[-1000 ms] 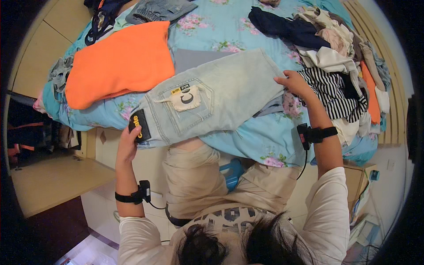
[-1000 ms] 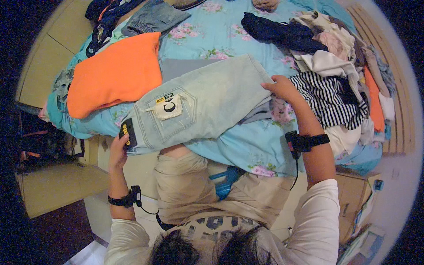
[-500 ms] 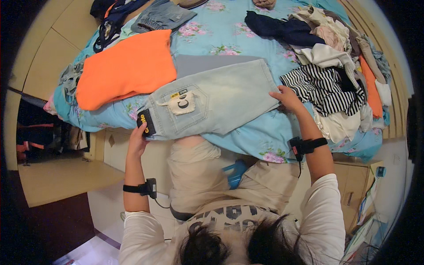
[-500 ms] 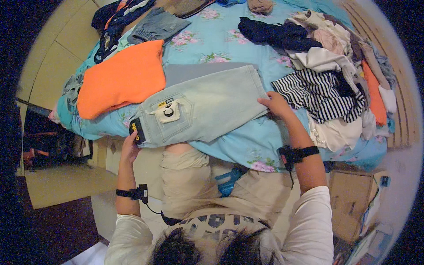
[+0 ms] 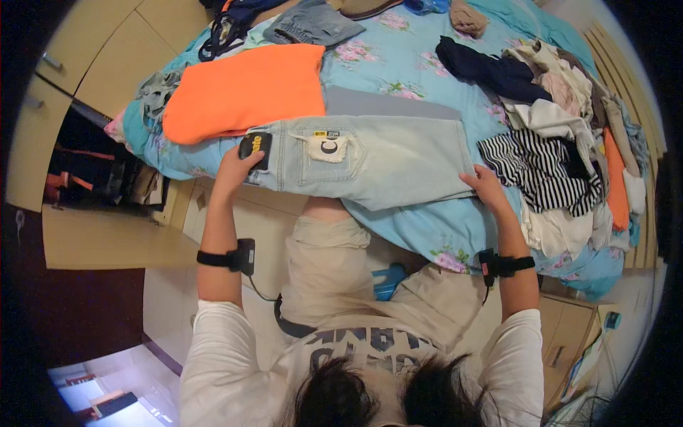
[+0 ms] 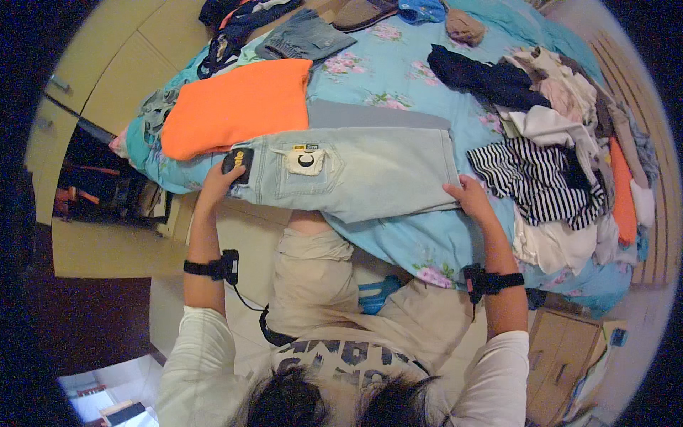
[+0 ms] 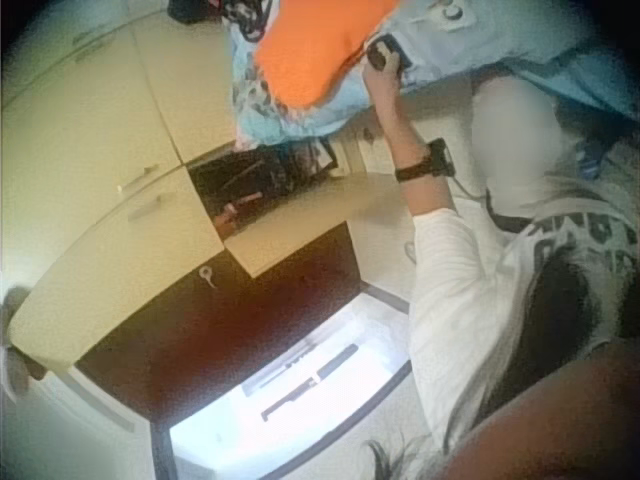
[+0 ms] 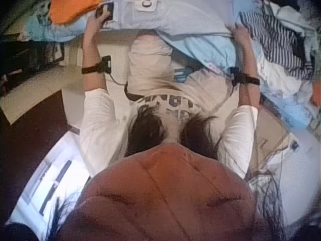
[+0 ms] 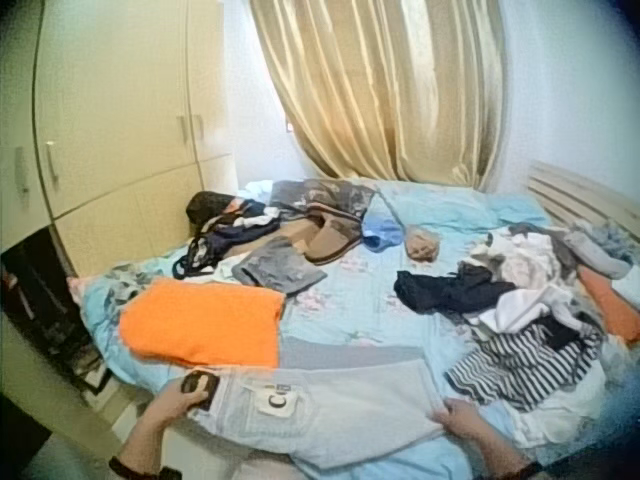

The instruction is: The person picks up and folds multiple items of clothing, including an orange zippered jacket, a light blue long-sleeved shirt, and a pair of denim shorts, on a bed.

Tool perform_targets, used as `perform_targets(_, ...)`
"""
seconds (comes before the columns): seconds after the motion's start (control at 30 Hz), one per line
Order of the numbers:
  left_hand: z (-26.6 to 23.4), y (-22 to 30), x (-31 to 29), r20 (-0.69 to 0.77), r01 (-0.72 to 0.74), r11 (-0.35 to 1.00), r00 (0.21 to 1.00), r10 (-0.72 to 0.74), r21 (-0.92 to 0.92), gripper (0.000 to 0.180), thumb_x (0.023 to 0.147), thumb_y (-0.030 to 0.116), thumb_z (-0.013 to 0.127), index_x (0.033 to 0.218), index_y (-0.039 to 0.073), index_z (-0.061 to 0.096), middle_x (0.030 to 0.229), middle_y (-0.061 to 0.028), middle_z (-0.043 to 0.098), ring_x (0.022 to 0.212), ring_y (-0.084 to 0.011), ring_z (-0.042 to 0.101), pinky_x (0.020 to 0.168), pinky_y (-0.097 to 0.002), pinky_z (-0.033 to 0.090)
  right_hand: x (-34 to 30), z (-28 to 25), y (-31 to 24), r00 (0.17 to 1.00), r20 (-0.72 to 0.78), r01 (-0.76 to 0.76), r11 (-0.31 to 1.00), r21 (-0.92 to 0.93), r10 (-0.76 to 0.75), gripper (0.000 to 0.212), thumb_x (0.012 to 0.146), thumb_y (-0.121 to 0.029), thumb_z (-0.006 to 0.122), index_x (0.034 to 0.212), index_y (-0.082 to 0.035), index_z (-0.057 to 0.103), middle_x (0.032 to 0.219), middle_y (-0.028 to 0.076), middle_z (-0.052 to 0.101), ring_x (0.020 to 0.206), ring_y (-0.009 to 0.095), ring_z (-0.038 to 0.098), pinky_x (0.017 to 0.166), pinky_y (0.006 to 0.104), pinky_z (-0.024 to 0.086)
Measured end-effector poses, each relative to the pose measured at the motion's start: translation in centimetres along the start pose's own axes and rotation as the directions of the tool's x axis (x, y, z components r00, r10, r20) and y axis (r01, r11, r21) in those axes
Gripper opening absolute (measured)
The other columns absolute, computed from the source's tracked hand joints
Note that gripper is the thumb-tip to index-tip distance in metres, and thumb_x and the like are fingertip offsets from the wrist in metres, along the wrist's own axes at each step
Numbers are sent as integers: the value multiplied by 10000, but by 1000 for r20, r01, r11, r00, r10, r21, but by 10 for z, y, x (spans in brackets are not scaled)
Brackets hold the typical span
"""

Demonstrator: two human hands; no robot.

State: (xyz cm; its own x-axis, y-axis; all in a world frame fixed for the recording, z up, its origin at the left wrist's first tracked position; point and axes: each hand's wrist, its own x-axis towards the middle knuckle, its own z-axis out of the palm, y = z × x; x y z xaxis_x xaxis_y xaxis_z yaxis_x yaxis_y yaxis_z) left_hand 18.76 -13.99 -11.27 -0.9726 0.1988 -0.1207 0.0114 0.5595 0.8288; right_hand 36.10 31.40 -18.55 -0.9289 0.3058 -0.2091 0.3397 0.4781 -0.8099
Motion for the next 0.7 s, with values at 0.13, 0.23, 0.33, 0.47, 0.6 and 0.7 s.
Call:
perform_targets(0.13,22,10,11,-100,-146,845,969,228,514,302,628,174,593,846,-20,517,802,-193,561,748,-317,549,637,-369,434,2,10,11,1000,-7,20,994,109,-19,360,714,-263,589,906,37,539,813,90,587,723,141,528,680,252,404)
perform_targets(0.23,65,59,-9,-163,-153,682,913,375,715,284,633,133,579,834,-29,460,824,-211,506,728,-343,540,620,-405,444,0,9,16,1000,8,-15,978,208,14,342,717,-236,591,920,34,539,848,87,587,757,139,530,709,248,402)
perform_targets(0.33,108,78,-14,-106,-268,564,833,543,781,133,698,59,460,812,-11,462,778,-174,493,666,-310,544,558,-367,459,1,11,20,999,38,-37,931,364,25,345,717,-233,592,928,34,537,865,88,583,776,136,526,720,247,399)
perform_targets(0.47,161,69,-14,-42,-295,466,809,587,834,153,687,75,485,818,0,464,758,-146,493,622,-282,540,528,-336,455,-1,14,18,1000,22,10,938,347,-18,338,720,-223,590,925,39,534,873,91,581,779,135,521,717,246,396)
perform_targets(0.6,175,61,-16,7,-288,469,858,513,835,235,674,88,518,884,11,448,816,-142,482,693,-281,527,566,-344,445,-3,17,19,999,-14,49,957,287,-47,333,717,-234,591,912,31,537,845,81,579,748,132,516,693,245,396)
perform_targets(0.7,163,64,-29,95,-397,570,869,485,719,437,622,91,588,1012,18,404,878,-160,463,799,-308,487,652,-366,423,-5,16,24,998,-33,64,961,269,-58,317,712,-236,593,884,26,543,790,61,569,704,122,500,658,241,392)
